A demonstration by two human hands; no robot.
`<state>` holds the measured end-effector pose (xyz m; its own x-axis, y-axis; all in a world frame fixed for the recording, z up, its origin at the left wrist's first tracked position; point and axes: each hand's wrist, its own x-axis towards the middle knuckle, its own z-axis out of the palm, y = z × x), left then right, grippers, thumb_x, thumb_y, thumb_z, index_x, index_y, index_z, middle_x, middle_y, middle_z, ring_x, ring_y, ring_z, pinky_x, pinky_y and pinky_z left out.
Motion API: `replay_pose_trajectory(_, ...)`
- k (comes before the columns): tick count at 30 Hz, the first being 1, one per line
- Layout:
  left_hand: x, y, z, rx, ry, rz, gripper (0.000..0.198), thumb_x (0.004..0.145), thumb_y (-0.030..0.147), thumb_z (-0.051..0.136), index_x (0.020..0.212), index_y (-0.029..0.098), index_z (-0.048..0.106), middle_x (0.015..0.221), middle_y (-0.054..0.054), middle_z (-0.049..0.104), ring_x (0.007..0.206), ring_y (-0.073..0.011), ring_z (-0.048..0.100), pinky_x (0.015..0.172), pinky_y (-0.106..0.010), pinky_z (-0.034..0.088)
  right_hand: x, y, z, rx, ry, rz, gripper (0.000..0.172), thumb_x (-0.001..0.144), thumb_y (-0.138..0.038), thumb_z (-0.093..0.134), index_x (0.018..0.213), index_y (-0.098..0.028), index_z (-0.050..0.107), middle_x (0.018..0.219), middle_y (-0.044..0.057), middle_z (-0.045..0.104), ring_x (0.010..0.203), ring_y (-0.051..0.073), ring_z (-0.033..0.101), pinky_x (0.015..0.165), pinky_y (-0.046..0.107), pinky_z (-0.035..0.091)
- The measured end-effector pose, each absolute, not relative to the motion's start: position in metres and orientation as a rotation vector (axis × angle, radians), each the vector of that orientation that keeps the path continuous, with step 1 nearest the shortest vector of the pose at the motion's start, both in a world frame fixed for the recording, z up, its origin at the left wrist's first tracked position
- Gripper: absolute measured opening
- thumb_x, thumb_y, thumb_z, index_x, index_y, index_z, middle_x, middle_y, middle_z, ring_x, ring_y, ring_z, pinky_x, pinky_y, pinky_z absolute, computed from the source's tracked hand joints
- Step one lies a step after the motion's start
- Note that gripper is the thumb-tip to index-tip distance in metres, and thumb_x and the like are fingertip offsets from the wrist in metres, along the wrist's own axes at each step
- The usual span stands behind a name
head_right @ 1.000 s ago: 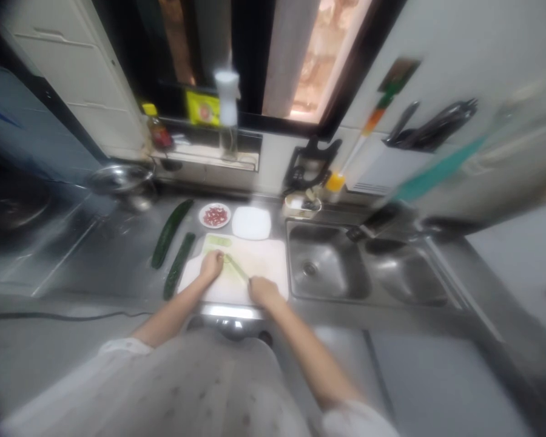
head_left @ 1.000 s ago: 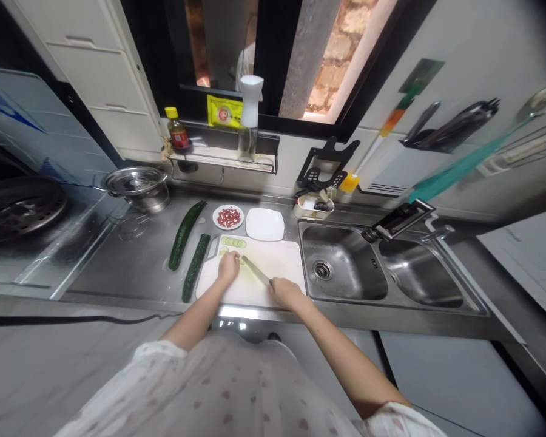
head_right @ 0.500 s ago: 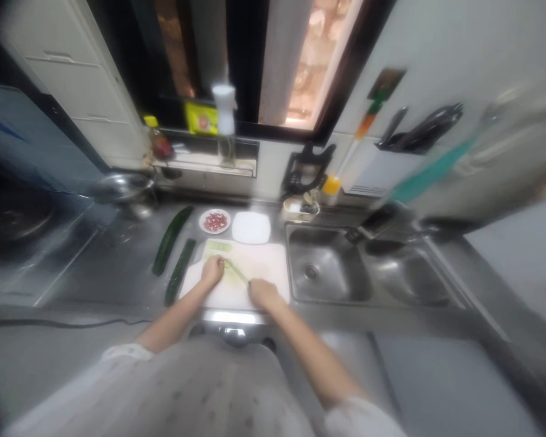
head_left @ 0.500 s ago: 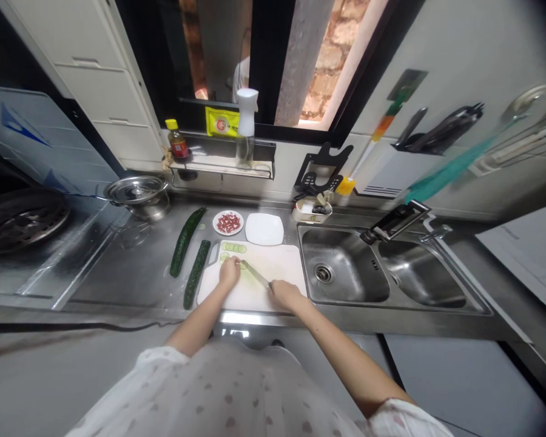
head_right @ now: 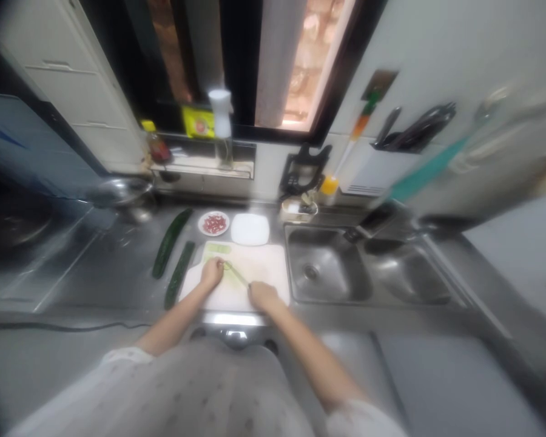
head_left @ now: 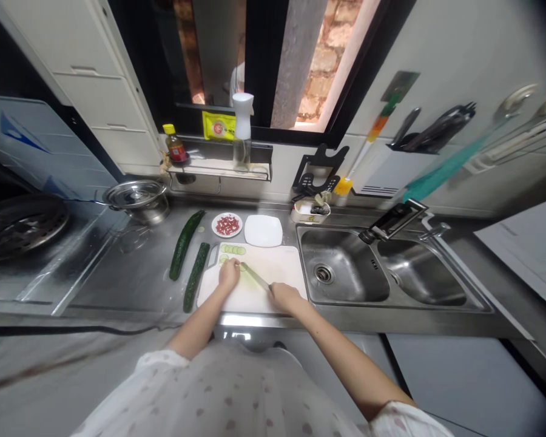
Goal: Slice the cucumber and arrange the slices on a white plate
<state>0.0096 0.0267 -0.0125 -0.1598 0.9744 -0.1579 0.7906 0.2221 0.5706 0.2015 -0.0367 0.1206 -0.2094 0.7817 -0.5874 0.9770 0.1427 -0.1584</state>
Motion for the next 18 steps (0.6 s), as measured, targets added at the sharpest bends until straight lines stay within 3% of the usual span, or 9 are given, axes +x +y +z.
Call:
replay_pose_trajectory(7, 0.011, 0.023, -0.015, 1.669, 2.012, 0.525, 0.031, 0.086, 0.012, 0.047, 0.113, 0.017, 0.061, 0.106, -0.011, 0.064, 0.100, -0.0203, 0.059, 0.090, -0.030, 0.041, 0.211, -0.047, 0.121, 1.674, 2.059, -0.729, 0.035, 0.093, -0.026, 0.037, 0.109, -0.012, 0.064, 0.110, 0.018, 0.067, 0.100, 0.026, 0.065, 0.078, 0.033, 0.048)
replay_pose_trajectory(18, 0.014, 0.022, -0.009, 1.746, 2.007, 0.457, 0.024, 0.087, 0.017, 0.046, 0.103, 0.018, 0.064, 0.100, -0.010, 0.062, 0.097, -0.0209, 0.057, 0.087, -0.029, 0.041, 0.226, -0.067, 0.110, 1.744, 2.014, -0.741, 0.034, 0.095, -0.031, 0.035, 0.110, -0.014, 0.061, 0.108, 0.017, 0.067, 0.101, 0.026, 0.064, 0.075, 0.031, 0.045)
